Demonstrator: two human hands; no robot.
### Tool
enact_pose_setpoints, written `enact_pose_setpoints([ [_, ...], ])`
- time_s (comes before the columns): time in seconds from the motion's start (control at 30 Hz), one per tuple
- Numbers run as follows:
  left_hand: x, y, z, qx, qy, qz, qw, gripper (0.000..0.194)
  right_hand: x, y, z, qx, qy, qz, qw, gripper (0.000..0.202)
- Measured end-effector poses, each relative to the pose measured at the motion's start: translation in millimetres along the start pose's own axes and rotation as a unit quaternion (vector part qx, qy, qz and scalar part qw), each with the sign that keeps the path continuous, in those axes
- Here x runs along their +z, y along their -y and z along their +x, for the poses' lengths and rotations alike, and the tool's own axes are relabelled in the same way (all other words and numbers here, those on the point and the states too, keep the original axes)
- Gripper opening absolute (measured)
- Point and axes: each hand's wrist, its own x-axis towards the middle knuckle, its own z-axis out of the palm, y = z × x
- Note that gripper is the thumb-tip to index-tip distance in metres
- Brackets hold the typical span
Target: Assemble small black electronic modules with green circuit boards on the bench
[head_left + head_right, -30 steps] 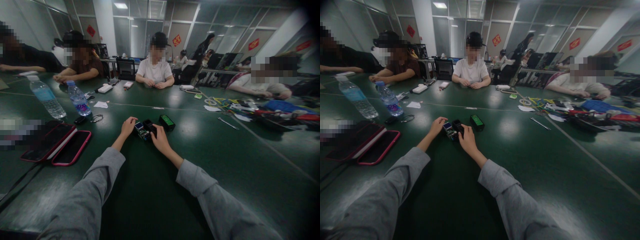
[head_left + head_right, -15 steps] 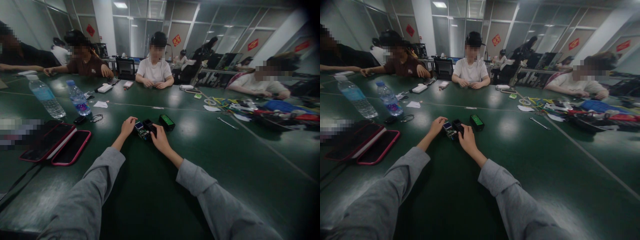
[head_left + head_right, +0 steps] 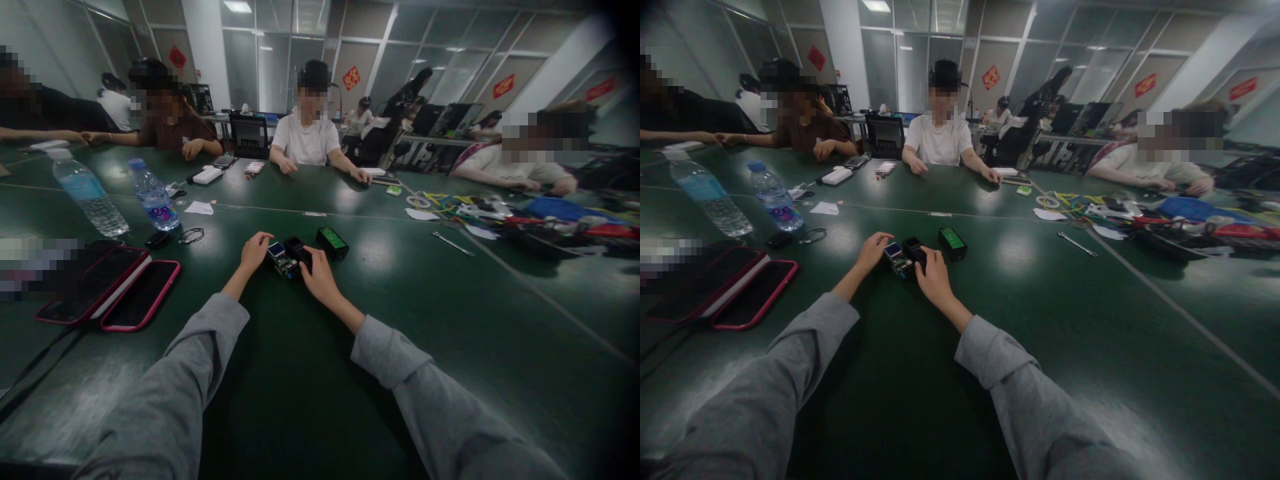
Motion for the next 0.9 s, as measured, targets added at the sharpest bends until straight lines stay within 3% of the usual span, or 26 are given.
enact_pose_setpoints([
  [0.9, -0.2, -0.1, -0.1, -0.004, -0.002, 0.004, 1.0, 0.029, -3.6, 5.3, -0.6, 0.003, 0.013, 0.003, 1.0, 0.045],
])
